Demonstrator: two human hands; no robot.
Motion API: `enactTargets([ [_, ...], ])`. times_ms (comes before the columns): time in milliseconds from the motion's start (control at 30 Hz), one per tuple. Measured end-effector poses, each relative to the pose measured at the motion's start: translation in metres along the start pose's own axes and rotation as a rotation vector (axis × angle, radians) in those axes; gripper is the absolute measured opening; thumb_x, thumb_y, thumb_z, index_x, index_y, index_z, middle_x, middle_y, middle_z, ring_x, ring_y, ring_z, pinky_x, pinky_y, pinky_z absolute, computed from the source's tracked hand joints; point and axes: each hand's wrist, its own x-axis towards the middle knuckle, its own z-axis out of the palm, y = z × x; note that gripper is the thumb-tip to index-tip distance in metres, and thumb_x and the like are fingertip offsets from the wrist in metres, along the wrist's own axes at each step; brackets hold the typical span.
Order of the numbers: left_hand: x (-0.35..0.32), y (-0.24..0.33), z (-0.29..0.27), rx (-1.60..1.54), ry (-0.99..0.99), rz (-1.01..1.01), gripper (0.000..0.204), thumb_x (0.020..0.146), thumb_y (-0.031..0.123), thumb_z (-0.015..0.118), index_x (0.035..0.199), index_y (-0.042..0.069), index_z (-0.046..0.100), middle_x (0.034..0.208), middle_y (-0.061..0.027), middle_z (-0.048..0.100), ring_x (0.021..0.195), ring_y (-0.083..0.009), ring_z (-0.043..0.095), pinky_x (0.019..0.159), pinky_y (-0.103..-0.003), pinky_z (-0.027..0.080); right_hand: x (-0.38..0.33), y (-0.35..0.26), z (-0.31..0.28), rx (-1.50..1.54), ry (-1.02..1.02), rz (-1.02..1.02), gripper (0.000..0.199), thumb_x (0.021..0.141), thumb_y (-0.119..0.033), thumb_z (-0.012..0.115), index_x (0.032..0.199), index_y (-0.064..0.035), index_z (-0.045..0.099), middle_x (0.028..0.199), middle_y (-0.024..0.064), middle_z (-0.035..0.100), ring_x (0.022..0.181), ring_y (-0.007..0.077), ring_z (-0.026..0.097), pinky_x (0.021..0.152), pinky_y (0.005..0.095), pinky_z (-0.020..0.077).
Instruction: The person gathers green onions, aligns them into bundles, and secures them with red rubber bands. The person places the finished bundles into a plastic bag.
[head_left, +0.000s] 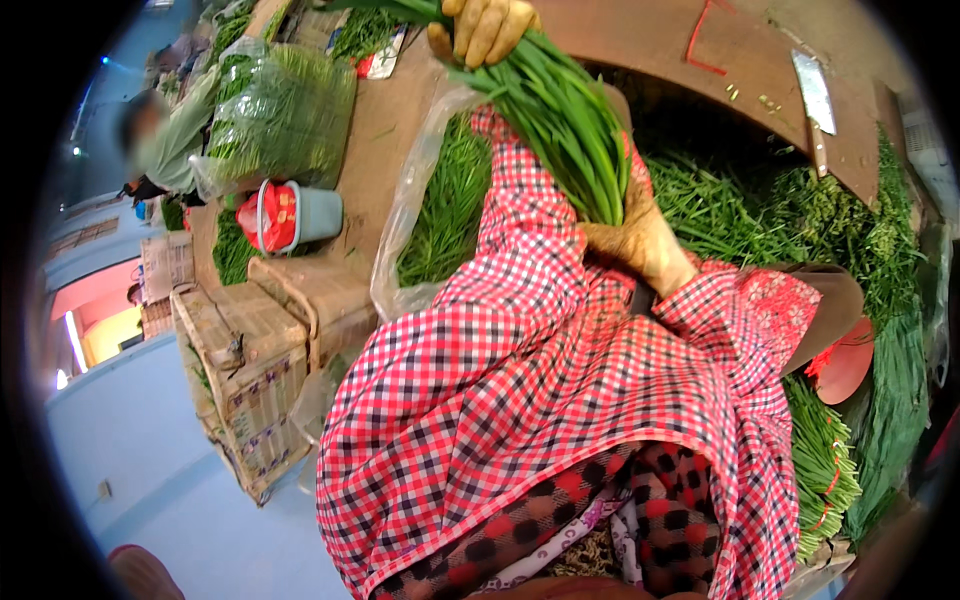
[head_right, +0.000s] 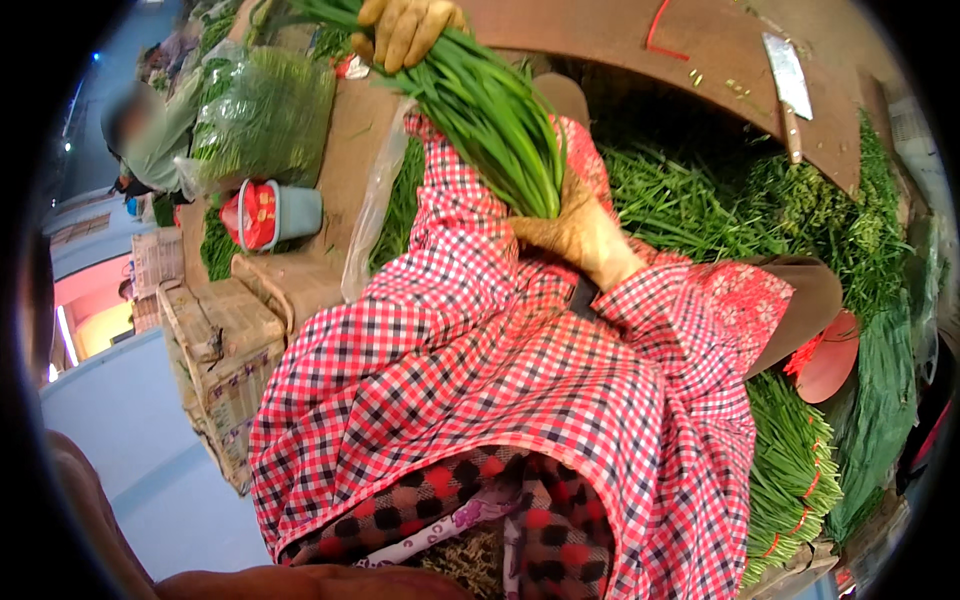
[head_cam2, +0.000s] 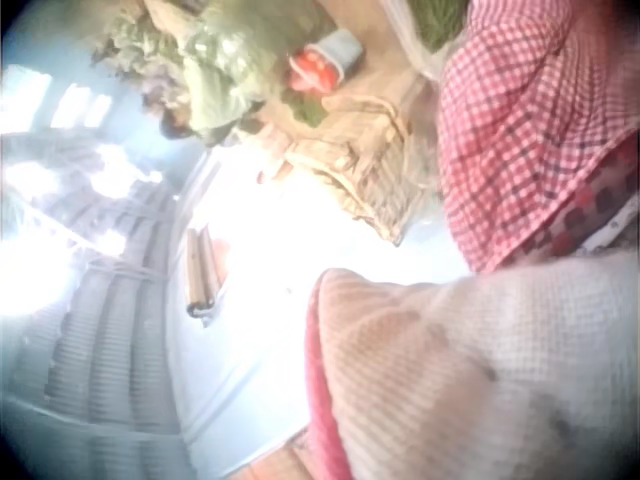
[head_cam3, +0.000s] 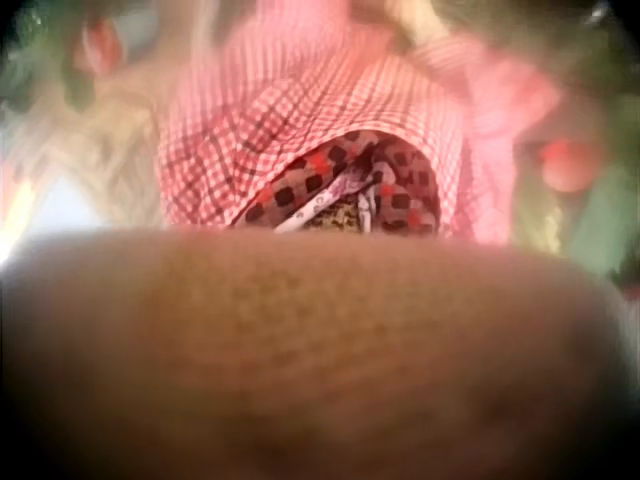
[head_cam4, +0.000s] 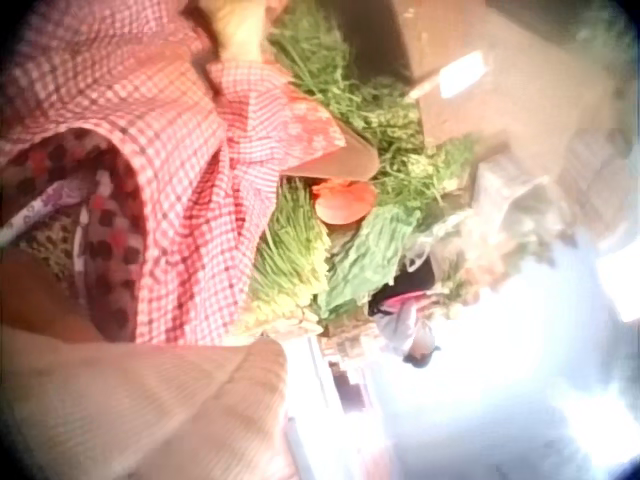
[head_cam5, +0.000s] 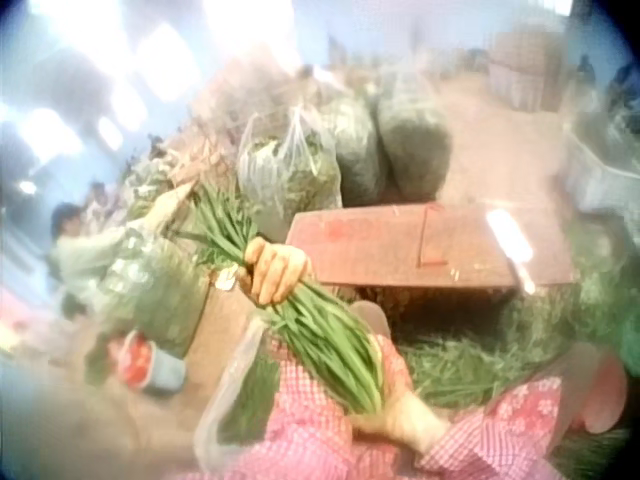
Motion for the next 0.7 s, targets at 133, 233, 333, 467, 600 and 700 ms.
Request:
enactTargets([
  [133, 0.002, 0.006, -0.010, 0.014, -0.117, -0.065, 0.044, 0.098, 0.030, 0.052, 0.127, -0.002, 0.048, 0.069, 0.0061, 0.064, 0.071, -0.0048, 0.065, 0.071, -0.019, 0.055, 0.003, -0.026, -0.009, -0.154, 0.016, 0.215, 0.063, 0.073, -0.007, 0.082, 0.129, -0.0004, 0.053, 0.112, 0.0067, 0.067, 0.102, 0.0145, 0.060, 0.087, 0.0314, 0.0502],
  [233, -0.006, -0.012, -0.010, 0.106, 0.078, 0.008, 0.045, 0.098, 0.032, 0.055, 0.129, 0.001, 0.049, 0.079, 0.0052, 0.066, 0.078, -0.0057, 0.065, 0.076, -0.021, 0.053, 0.005, -0.043, -0.032, -0.011, 0.056, 0.446, 0.041, 0.076, 0.000, 0.075, 0.114, 0.0010, 0.059, 0.093, 0.0081, 0.070, 0.075, 0.0154, 0.067, 0.063, 0.0271, 0.0549],
  [333, -0.013, -0.018, -0.011, 0.074, 0.195, 0.014, 0.047, 0.096, 0.027, 0.059, 0.130, -0.003, 0.049, 0.072, 0.0057, 0.052, 0.063, -0.0051, 0.050, 0.063, -0.021, 0.042, 0.010, -0.061, -0.053, 0.115, -0.035, 0.504, 0.034, 0.080, -0.003, 0.072, 0.112, -0.0006, 0.061, 0.093, 0.0121, 0.071, 0.075, 0.0166, 0.068, 0.063, 0.0281, 0.0567],
  [467, -0.025, -0.018, -0.036, 0.066, 0.141, 0.000, 0.055, 0.099, 0.026, 0.055, 0.139, -0.007, 0.040, 0.065, 0.0091, 0.046, 0.049, 0.0010, 0.039, 0.054, -0.017, 0.036, 0.005, -0.054, -0.055, 0.015, -0.061, 0.493, 0.016, 0.083, -0.007, 0.071, 0.096, -0.0002, 0.065, 0.080, 0.0040, 0.064, 0.060, 0.0120, 0.057, 0.055, 0.0258, 0.0458],
  [600, -0.012, -0.042, -0.043, 0.027, 0.465, 0.024, 0.058, 0.097, 0.024, 0.057, 0.142, -0.007, 0.038, 0.088, 0.0002, 0.062, 0.080, -0.0108, 0.060, 0.070, -0.030, 0.048, -0.025, -0.088, -0.070, -0.430, -0.128, 0.015, 0.006, 0.083, -0.004, 0.066, 0.087, 0.0003, 0.064, 0.067, 0.0011, 0.056, 0.055, 0.0101, 0.053, 0.048, 0.0239, 0.0387],
  [700, 0.007, -0.013, -0.050, 0.012, 0.609, -0.034, 0.051, 0.097, 0.021, 0.055, 0.140, -0.003, 0.042, 0.106, -0.0077, 0.067, 0.101, -0.0223, 0.063, 0.088, -0.039, 0.050, -0.055, -0.155, -0.089, -0.166, 0.204, 0.534, 0.013, 0.078, -0.004, 0.067, 0.090, -0.0019, 0.063, 0.072, 0.0019, 0.058, 0.056, 0.0095, 0.053, 0.049, 0.0242, 0.0404],
])
